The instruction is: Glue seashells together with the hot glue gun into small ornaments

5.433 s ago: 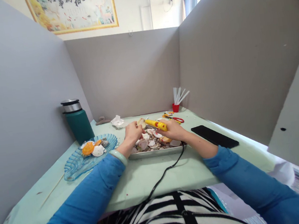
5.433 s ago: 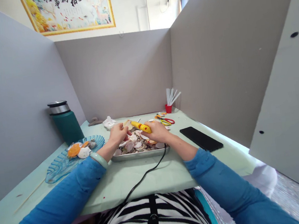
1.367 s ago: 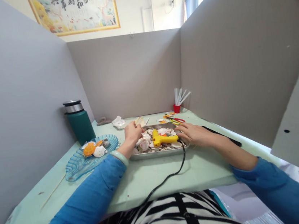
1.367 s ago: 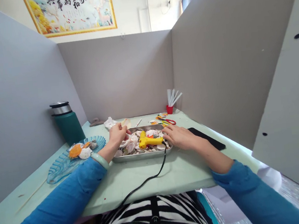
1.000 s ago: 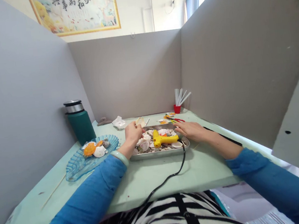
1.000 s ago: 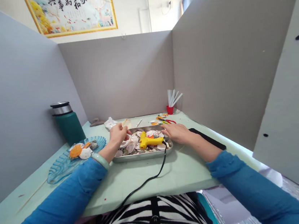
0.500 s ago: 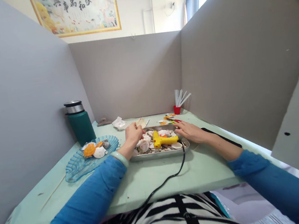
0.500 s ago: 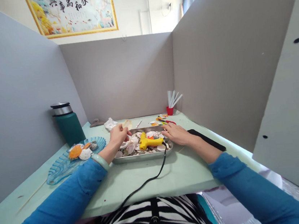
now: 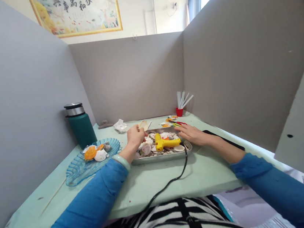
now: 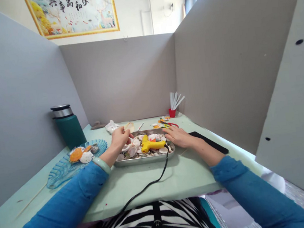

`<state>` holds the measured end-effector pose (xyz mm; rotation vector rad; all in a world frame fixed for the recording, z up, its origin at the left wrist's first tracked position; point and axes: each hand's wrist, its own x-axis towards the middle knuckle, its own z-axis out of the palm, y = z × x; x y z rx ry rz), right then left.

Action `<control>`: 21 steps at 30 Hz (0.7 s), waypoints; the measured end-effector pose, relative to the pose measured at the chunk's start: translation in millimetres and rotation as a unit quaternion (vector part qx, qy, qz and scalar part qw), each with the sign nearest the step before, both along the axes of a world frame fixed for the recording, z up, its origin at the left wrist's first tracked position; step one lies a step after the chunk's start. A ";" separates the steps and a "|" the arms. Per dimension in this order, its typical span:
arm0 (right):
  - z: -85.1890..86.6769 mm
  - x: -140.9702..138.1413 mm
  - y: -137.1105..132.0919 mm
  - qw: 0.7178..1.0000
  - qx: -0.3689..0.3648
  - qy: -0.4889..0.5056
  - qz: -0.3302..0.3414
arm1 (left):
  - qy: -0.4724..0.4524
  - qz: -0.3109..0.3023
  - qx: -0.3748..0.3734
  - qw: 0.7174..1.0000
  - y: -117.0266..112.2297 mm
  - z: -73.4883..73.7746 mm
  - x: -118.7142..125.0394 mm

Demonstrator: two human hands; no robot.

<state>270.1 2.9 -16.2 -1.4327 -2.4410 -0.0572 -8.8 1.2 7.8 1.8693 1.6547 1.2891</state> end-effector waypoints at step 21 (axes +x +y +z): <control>2.5 -5.6 2.7 0.996 0.072 0.014 -0.048 | 0.020 -0.010 0.005 1.000 -0.6 -1.2 0.9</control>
